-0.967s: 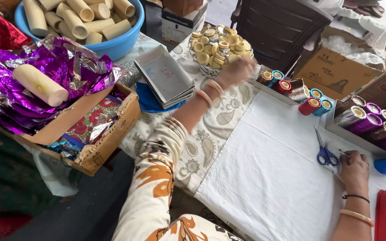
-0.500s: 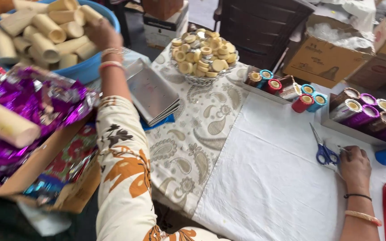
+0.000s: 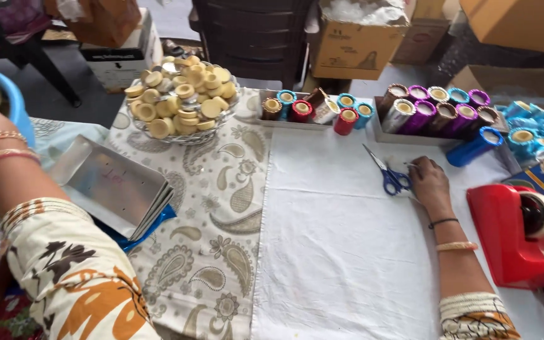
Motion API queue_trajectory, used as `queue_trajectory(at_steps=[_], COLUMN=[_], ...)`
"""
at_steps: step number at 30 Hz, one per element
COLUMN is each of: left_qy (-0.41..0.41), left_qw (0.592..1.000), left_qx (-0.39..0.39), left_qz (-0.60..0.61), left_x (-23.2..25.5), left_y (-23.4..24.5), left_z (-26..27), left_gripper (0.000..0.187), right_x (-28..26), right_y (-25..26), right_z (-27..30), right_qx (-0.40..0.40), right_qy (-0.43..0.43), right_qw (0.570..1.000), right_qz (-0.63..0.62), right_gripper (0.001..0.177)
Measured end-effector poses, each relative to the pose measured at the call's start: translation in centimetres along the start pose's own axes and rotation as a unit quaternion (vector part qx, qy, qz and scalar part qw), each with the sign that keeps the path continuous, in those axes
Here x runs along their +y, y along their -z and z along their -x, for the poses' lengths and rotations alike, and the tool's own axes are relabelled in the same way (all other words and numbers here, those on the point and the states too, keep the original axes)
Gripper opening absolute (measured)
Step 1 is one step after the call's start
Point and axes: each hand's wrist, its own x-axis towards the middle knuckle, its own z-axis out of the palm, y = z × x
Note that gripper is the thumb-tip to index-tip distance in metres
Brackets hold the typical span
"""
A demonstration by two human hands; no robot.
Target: The person wraps a cylindrical object with a sheet of shiny purple foil. They use a tape dispenser to secure the foil around the cylinder and then fold the edges to create a neat finish.
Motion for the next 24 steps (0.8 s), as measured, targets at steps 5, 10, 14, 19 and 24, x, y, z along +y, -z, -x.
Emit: queue_trajectory(at_steps=[5, 10, 14, 19, 24], left_qy=[-0.102, -0.198, -0.265, -0.337, -0.398], left_qw=[0.983, 0.932, 0.871, 0.765, 0.640], left_qx=[-0.046, -0.091, -0.130, -0.177, -0.212], left_qz=[0.146, 0.290, 0.394, 0.519, 0.622], left_x=[1.7, 3.2, 5.7, 13.4, 26.3], left_y=[8.5, 12.9, 16.9, 19.5, 30.8], left_z=[6.3, 6.8, 8.9, 11.9, 28.1], left_gripper=[0.021, 0.021, 0.022, 0.023, 0.024], right_x=[-1.3, 0.5, 2.2, 2.3, -1.4], right_y=[1.0, 0.8, -0.3, 0.6, 3.0], right_z=[-0.2, -0.6, -0.9, -2.0, -1.7], right_qx=[0.014, 0.114, 0.164, 0.106, 0.124], right_qy=[-0.056, -0.102, -0.026, -0.046, -0.045], right_qw=[0.997, 0.968, 0.947, 0.741, 0.679], right_qz=[-0.054, -0.199, -0.276, -0.661, -0.722], right_gripper=[0.026, 0.030, 0.028, 0.019, 0.018])
